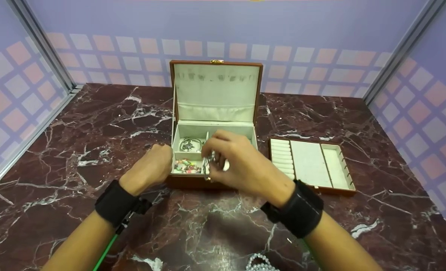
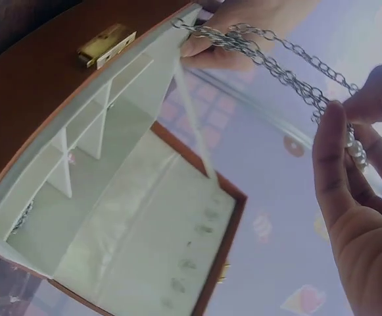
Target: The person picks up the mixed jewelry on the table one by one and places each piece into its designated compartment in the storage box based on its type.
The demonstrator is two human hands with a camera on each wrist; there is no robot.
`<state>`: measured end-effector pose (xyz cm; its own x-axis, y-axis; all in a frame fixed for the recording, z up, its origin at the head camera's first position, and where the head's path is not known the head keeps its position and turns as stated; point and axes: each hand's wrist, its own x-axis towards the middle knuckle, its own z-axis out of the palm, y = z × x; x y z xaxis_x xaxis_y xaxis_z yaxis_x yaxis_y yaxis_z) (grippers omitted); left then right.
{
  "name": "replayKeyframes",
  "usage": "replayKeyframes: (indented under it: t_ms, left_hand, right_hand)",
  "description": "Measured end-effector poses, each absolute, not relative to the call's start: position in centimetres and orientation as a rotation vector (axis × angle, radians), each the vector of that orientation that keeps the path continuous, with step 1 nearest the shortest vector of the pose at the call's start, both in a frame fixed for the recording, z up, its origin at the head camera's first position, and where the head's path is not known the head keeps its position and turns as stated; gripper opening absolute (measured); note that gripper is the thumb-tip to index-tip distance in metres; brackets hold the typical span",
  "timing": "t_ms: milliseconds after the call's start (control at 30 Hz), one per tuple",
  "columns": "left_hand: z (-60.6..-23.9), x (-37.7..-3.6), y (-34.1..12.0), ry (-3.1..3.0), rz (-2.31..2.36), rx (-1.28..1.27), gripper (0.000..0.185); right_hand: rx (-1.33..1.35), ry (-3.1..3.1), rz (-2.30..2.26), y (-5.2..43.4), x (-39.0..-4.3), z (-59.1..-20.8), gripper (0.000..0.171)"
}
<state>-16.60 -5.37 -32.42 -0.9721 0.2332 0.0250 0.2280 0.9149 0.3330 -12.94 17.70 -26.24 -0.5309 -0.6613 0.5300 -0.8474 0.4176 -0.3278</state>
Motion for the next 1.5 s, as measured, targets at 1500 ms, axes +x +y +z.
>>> replayKeyframes:
  t_ms: [1500]
  left_hand:
    - [-32.5,-16.5,-5.4,3.038,0.566,0.351,0.018]
  right_hand:
    - [1.152,-2.795,0.775,16.6,-20.0,-33.3,0.023]
